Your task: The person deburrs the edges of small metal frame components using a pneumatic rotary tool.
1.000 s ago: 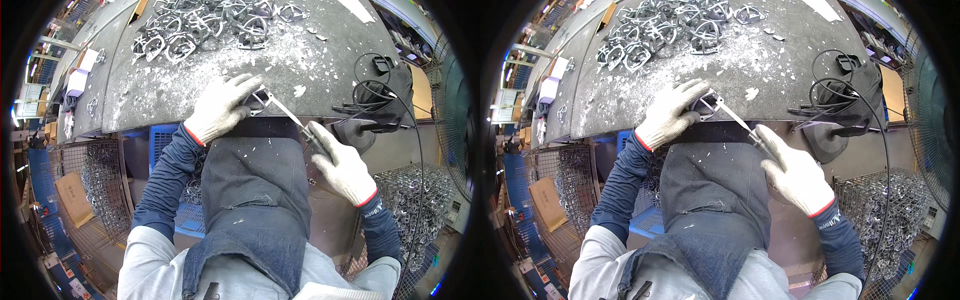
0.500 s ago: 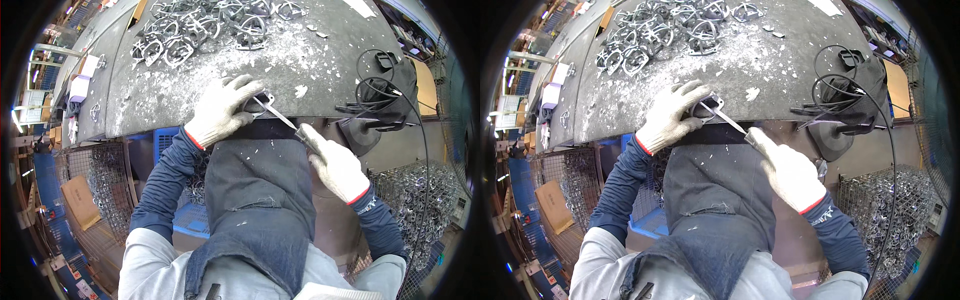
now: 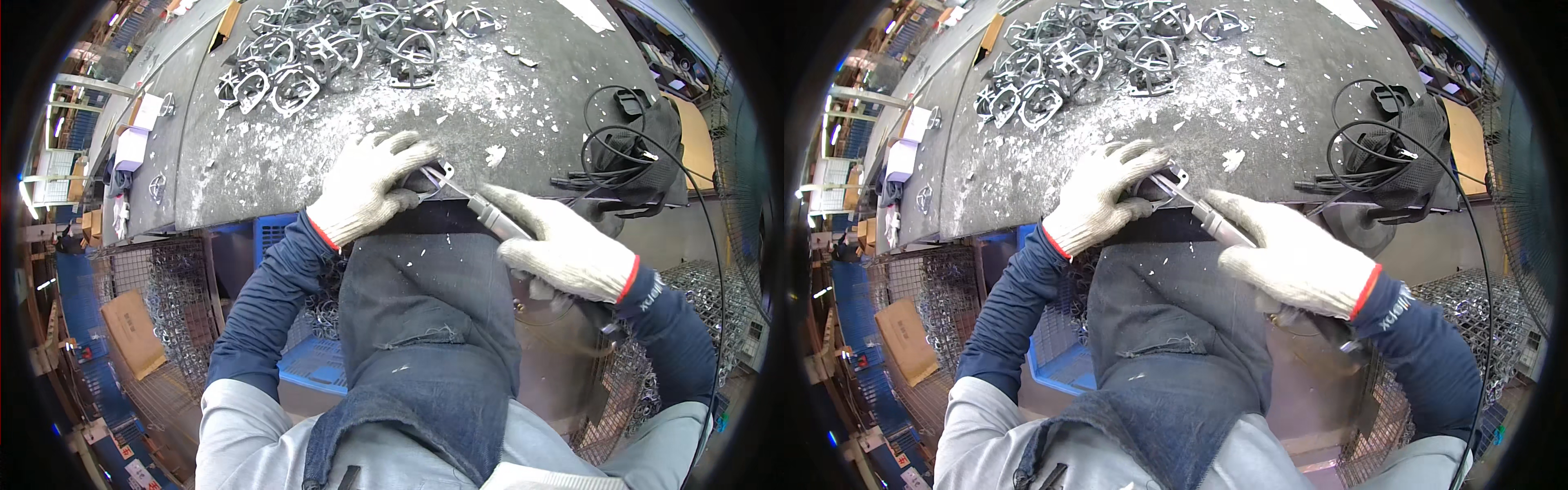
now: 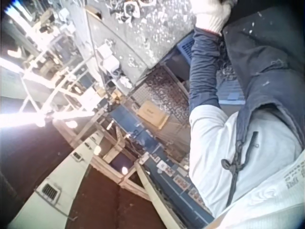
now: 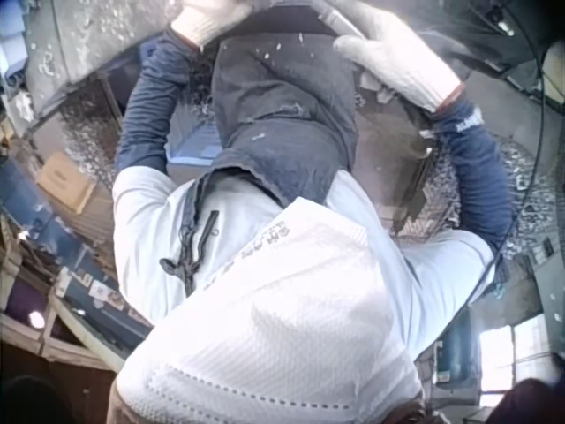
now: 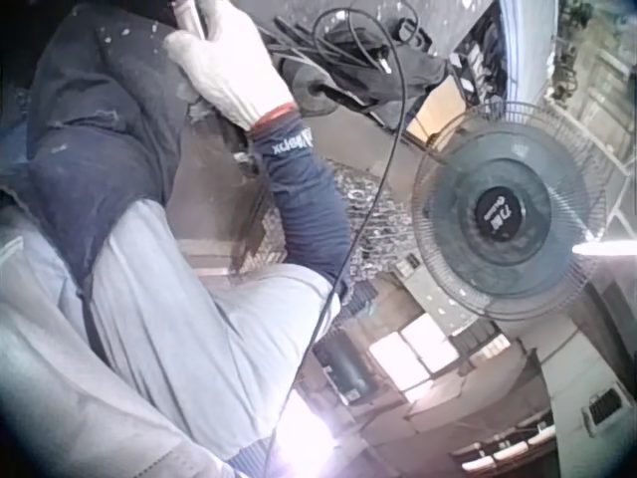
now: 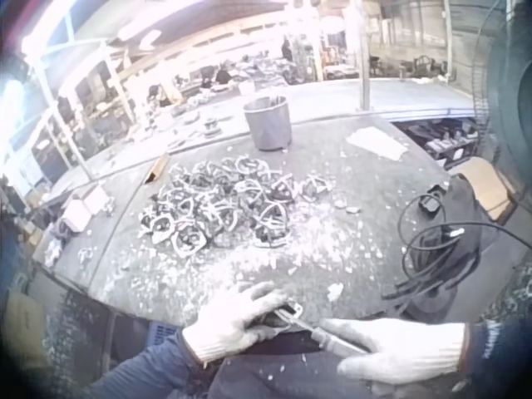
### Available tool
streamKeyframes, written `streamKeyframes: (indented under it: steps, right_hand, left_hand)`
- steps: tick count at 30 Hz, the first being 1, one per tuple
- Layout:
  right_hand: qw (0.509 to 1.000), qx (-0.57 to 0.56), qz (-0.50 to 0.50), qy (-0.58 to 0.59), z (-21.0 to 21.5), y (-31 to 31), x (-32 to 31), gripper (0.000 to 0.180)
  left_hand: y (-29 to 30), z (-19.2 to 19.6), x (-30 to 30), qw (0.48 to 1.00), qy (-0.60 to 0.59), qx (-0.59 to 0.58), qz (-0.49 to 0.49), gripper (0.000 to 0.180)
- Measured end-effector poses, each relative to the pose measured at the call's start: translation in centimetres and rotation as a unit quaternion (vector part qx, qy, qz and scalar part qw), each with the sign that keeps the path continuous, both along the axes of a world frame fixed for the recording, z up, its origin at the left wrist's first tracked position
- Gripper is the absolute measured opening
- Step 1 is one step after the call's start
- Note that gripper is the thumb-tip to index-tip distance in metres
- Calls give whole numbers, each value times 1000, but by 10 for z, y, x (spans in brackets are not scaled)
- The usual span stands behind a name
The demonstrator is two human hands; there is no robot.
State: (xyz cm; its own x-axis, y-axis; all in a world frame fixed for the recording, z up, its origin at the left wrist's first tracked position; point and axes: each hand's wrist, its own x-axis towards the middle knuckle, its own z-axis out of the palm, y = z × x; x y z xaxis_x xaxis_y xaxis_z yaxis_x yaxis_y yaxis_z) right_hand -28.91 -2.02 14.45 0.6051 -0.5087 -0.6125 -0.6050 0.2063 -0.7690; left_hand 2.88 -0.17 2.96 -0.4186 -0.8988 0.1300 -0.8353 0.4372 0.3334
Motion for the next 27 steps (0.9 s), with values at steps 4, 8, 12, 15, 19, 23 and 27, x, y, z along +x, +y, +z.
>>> streamKeyframes:
  steps: [4,8,12,15,19,23,27]
  right_hand:
    - [965,-237,109,36,-4,-19,-6,74]
    - [986,-39,79,140,25,-29,1,80]
    - [994,-2,38,105,33,-18,5,84]
    - [994,-2,42,103,29,-14,5,85]
    - [997,-41,16,70,15,-9,1,84]
    - [990,-120,17,74,-25,28,-18,83]
    - [964,-263,-43,5,-47,53,-40,84]
  left_hand:
    - [-2,2,3,1000,1,17,-15,84]
    - [-2,0,4,1000,0,24,-17,86]
    - [-3,-4,5,1000,-7,13,-23,85]
    - [-3,-6,6,999,3,9,-33,83]
    - [0,0,5,999,24,11,-29,78]
    - [3,-13,5,995,98,-28,-3,61]
    - [-11,-9,24,926,352,134,-9,59]
